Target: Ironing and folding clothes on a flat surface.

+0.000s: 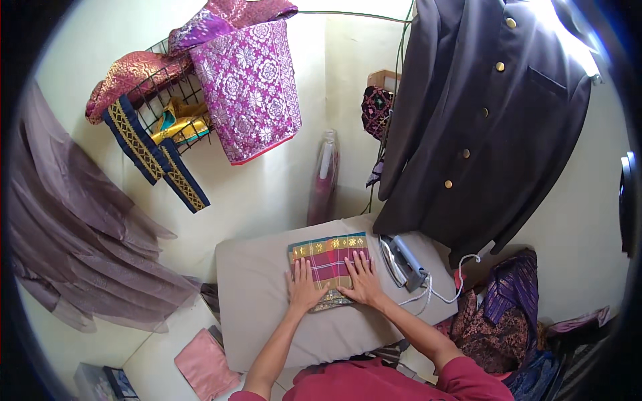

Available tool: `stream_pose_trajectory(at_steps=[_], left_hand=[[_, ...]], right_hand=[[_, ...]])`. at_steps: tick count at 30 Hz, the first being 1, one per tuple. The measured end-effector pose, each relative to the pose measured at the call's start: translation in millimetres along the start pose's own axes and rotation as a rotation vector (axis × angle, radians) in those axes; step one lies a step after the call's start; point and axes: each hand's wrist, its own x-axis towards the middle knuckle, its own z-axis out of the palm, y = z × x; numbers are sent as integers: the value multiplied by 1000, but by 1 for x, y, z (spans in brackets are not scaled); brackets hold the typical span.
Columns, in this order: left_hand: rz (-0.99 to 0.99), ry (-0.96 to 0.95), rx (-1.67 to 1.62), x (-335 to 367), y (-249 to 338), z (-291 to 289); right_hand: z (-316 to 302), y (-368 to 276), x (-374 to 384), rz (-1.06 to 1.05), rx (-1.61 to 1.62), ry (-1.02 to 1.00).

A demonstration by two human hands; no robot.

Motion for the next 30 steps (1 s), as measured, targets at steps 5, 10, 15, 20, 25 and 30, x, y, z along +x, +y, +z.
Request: stream_pose_trajectory(at_steps=[5,10,15,20,25,30], left_hand=[[7,-36,-15,0,-1,-3],[27,-69,28,4,-1,-7],[20,-98,-46,20,19,-31],[389,14,-234,56,79,-32],[602,76,-207,93,149,-4],[582,150,-245,109,172,16]], right_hand=[[2,0,0,-6,-50,1],[-6,5,2,-40,-46,-23],[-63,19,6,44,60,6],[-114,59,8,193,-117,301],[-85,103,-11,305,-150,132],[-101,93,-14,347,23,-61]])
